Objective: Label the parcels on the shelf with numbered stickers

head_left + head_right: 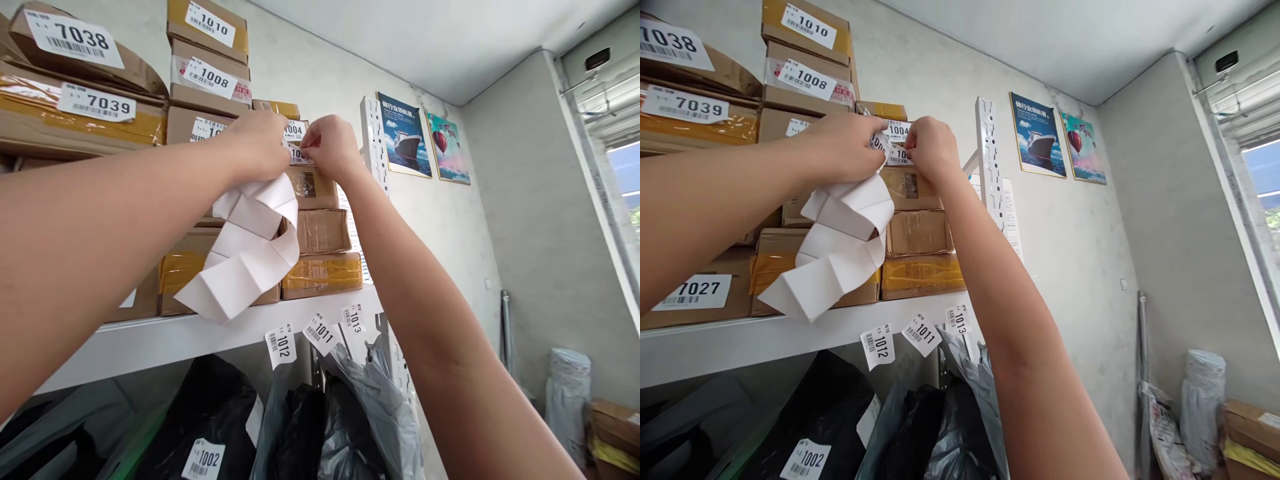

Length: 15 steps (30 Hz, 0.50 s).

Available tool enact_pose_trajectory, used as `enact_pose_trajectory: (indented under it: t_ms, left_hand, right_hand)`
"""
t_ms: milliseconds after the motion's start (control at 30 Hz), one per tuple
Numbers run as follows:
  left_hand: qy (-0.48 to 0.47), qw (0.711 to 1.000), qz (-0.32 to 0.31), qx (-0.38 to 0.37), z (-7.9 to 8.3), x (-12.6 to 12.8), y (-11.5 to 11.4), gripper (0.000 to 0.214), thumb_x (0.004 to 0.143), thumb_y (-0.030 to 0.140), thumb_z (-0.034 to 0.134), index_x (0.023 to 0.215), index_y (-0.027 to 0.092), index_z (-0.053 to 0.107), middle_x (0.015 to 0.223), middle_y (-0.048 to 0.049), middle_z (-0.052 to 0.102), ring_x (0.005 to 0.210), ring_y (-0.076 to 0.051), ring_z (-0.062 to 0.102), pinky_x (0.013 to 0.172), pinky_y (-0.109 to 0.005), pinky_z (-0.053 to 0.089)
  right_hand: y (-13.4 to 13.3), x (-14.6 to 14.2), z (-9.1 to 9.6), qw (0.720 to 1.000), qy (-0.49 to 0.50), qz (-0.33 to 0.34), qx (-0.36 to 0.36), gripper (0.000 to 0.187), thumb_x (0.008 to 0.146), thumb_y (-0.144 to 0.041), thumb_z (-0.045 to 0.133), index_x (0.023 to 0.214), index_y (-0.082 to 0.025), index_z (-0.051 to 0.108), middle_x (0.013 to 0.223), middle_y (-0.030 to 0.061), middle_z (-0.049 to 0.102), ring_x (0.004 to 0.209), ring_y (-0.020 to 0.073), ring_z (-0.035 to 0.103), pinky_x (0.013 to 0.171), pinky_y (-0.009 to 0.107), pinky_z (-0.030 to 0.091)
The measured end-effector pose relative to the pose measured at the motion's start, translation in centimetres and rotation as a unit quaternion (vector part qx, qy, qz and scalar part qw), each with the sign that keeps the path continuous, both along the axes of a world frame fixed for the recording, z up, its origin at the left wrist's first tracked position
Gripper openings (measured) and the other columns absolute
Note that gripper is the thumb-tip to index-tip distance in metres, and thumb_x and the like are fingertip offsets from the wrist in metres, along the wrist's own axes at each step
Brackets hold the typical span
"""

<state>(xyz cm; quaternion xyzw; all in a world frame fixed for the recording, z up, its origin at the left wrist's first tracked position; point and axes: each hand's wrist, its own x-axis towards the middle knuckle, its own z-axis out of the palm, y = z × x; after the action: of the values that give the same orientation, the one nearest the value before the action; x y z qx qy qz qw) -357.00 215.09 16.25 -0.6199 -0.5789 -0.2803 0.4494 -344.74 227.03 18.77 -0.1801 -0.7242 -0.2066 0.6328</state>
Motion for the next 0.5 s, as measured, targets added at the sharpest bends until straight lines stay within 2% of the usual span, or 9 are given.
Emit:
enact_pose_trajectory:
  t_ms: [67,167,267,367,500]
  left_hand:
    - [-0.001,1.000,0.014,0.011,0.1,0.2,-0.2,0.057,0.095,0.029,0.037,0.147,0.006,0.039,0.149,-0.0159,0.046,0.137,-0.038,0.042,0.108,-0.051,0.040]
    - [-0.008,1.000,0.027,0.006,0.3,0.1,-0.4,0.057,0.095,0.031,0.036,0.145,0.003,0.040,0.149,-0.0164,0.045,0.138,-0.038,0.040,0.107,-0.051,0.040]
    - [0.005,0.999,0.038,0.006,0.6,-0.2,-0.5,0.055,0.096,0.033,0.032,0.139,0.002,0.047,0.143,-0.0151,0.051,0.133,-0.035,0.046,0.104,-0.050,0.042]
    - [0.010,0.999,0.049,0.015,0.7,-0.4,-0.5,0.053,0.093,0.033,0.033,0.131,0.003,0.055,0.132,-0.0161,0.059,0.122,-0.035,0.056,0.096,-0.050,0.048]
    - [0.021,0.998,0.057,0.022,0.7,-0.3,-0.4,0.054,0.092,0.031,0.030,0.131,0.004,0.056,0.127,-0.0185,0.061,0.115,-0.037,0.060,0.088,-0.049,0.051]
  right_hand:
    - [0.2,0.0,0.1,1.000,-0.003,0.016,0.008,0.011,0.078,-0.006,0.067,0.075,-0.017,0.067,0.084,0.0054,0.070,0.086,0.0209,0.064,0.085,0.038,0.052]
    - [1.0,0.3,-0.2,0.996,-0.009,0.089,-0.010,0.007,0.081,-0.009,0.067,0.079,-0.015,0.067,0.083,0.0045,0.069,0.082,0.0160,0.062,0.084,0.034,0.053]
    - [1.6,0.5,-0.5,0.989,-0.013,0.145,-0.036,0.005,0.083,-0.010,0.068,0.081,-0.014,0.066,0.080,0.0021,0.066,0.078,0.0131,0.061,0.084,0.032,0.053]
    - [2.0,0.5,-0.7,0.983,-0.015,0.180,-0.039,0.007,0.083,-0.013,0.069,0.080,-0.016,0.063,0.078,0.0003,0.065,0.077,0.0134,0.060,0.083,0.034,0.053]
    - [2.8,0.4,-0.8,0.977,-0.019,0.209,-0.029,0.011,0.083,-0.024,0.071,0.081,-0.018,0.062,0.083,0.0010,0.068,0.083,0.0164,0.062,0.085,0.037,0.054]
